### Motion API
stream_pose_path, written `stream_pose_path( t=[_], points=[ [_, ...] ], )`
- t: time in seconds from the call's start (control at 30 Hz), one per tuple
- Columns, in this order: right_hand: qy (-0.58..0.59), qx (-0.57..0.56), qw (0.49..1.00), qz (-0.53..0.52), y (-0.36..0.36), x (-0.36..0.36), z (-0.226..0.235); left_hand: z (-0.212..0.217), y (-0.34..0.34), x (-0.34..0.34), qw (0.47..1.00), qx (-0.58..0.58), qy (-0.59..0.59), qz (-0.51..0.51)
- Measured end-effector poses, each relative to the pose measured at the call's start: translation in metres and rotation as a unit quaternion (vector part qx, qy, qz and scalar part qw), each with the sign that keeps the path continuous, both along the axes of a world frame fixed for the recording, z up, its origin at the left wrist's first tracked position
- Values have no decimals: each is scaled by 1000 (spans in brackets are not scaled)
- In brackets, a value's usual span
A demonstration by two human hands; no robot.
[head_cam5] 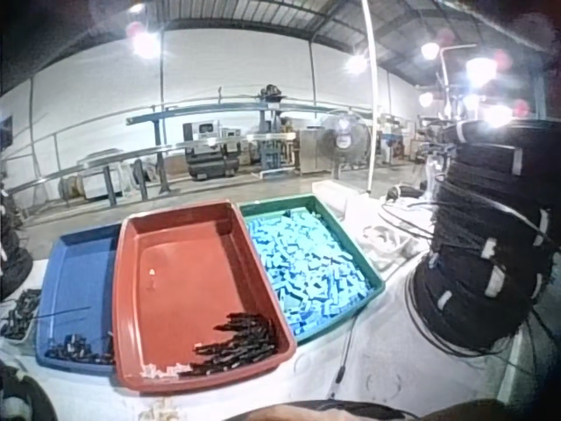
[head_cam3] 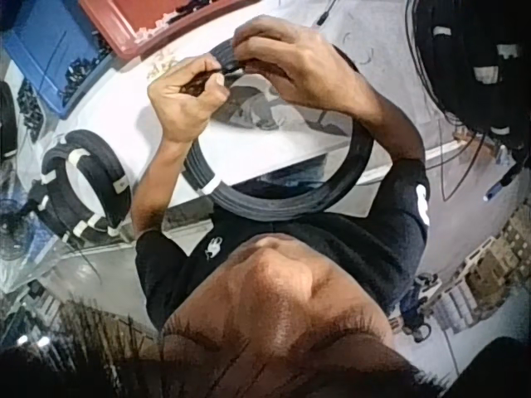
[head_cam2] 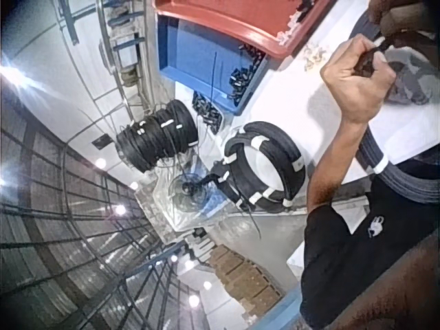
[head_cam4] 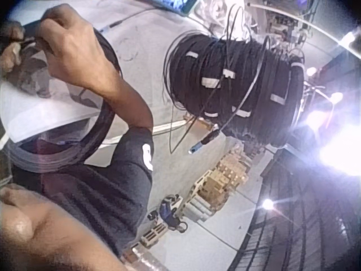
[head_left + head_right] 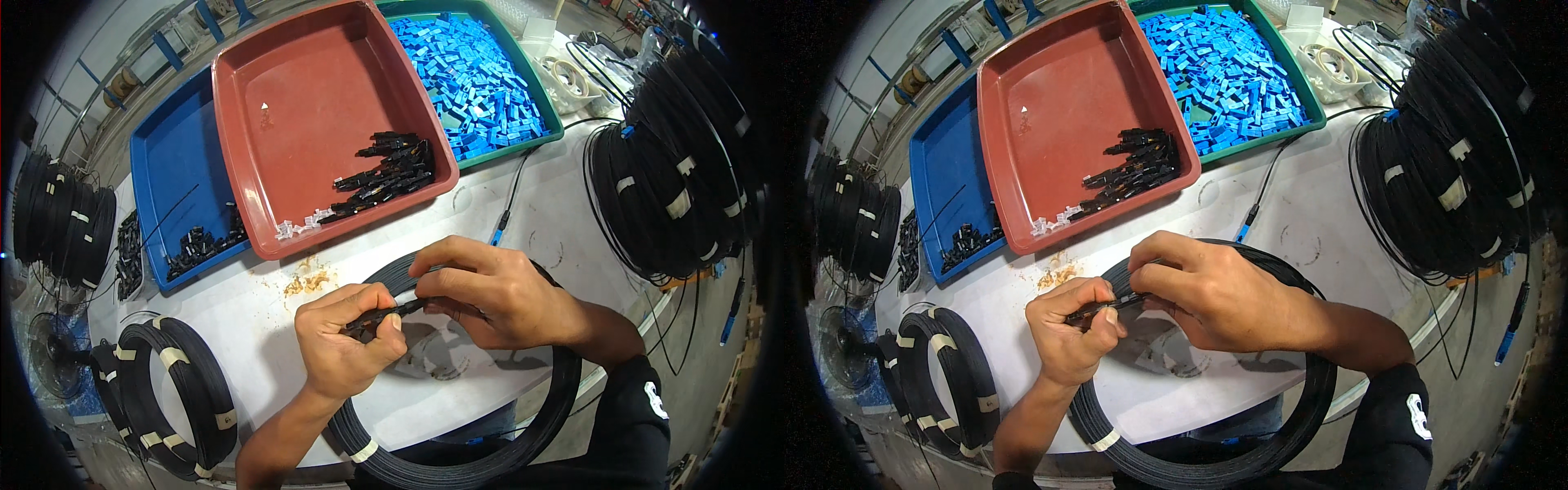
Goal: The person stacks a coiled cable onto a pile, takes another cable coil, assembles connector components onto the cable end by hand, and attaches a blue connector sleeve.
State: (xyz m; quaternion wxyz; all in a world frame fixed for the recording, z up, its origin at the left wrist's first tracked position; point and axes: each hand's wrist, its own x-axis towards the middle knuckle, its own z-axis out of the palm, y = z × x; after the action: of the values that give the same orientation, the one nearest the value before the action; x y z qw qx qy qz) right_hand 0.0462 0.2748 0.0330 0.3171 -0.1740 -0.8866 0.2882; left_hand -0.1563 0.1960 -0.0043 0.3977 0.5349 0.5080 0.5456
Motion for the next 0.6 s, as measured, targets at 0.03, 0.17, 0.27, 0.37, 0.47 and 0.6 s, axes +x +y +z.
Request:
stream_pose_path(
  t=[0.03, 0.17, 0.27, 0.37, 0.47, 0.6],
  points=[
    [-4, -9, 1000, 1, -1, 0, -1, 0, 0, 0, 1000, 7, -3, 4],
    [0, -29, 1000, -4, -3, -3, -4, 2, 0, -2, 1000, -9, -1, -3],
    [-1, -2, 1000, -2, -4, -4, -5, 3, 1, -3, 999, 28, 39, -18],
    [16, 61, 998, -29, -4, -5, -11, 6, 0, 0, 999, 19, 38, -15],
    [26, 111, 992, -45, -2, -4, -16, 8, 1, 1, 991, 90, 97, -10],
    [23, 69, 996, -44, -7, -6, -16, 4, 0, -1, 984, 124, 130, -3]
  ],
)
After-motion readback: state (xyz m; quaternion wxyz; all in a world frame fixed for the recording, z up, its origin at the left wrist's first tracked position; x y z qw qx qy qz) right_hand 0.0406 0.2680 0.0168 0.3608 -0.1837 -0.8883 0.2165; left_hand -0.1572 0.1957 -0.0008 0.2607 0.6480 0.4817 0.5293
